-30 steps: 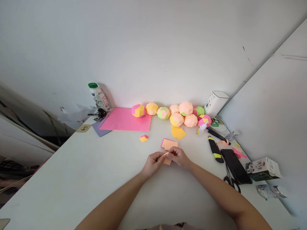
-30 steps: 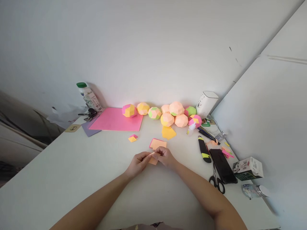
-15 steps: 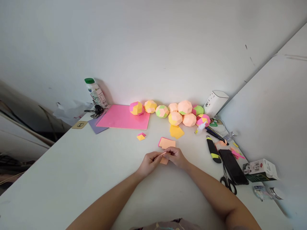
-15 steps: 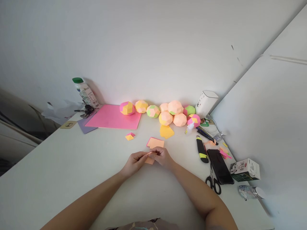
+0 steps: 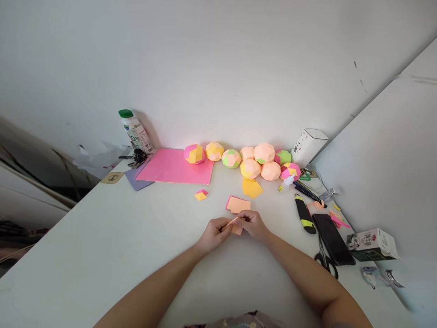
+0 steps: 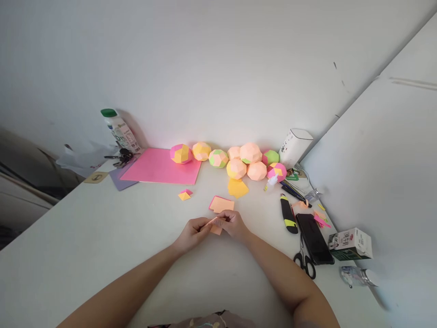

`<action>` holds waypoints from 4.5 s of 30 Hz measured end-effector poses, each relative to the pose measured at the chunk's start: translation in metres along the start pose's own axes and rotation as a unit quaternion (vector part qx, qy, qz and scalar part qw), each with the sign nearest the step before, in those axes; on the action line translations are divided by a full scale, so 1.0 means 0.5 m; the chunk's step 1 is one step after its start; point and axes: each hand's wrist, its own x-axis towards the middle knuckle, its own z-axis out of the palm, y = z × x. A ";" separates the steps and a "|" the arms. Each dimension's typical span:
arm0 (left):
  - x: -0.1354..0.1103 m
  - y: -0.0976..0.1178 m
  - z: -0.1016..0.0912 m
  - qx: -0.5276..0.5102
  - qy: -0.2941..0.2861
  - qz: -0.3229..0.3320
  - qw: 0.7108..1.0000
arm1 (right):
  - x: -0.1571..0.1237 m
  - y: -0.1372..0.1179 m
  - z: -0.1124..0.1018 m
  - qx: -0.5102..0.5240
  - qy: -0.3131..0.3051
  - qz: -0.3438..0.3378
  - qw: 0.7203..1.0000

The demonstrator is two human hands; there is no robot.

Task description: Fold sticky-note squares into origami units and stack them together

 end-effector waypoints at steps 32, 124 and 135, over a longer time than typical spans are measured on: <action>-0.001 0.000 -0.002 0.006 0.013 -0.026 1.000 | 0.014 0.004 0.002 0.053 -0.009 0.023 0.998; -0.005 0.009 -0.002 -0.075 0.034 -0.121 0.989 | 0.004 -0.002 -0.007 0.092 -0.007 0.035 0.995; -0.006 0.014 0.000 -0.086 0.027 -0.118 0.989 | 0.001 -0.002 -0.001 0.003 -0.019 -0.005 1.000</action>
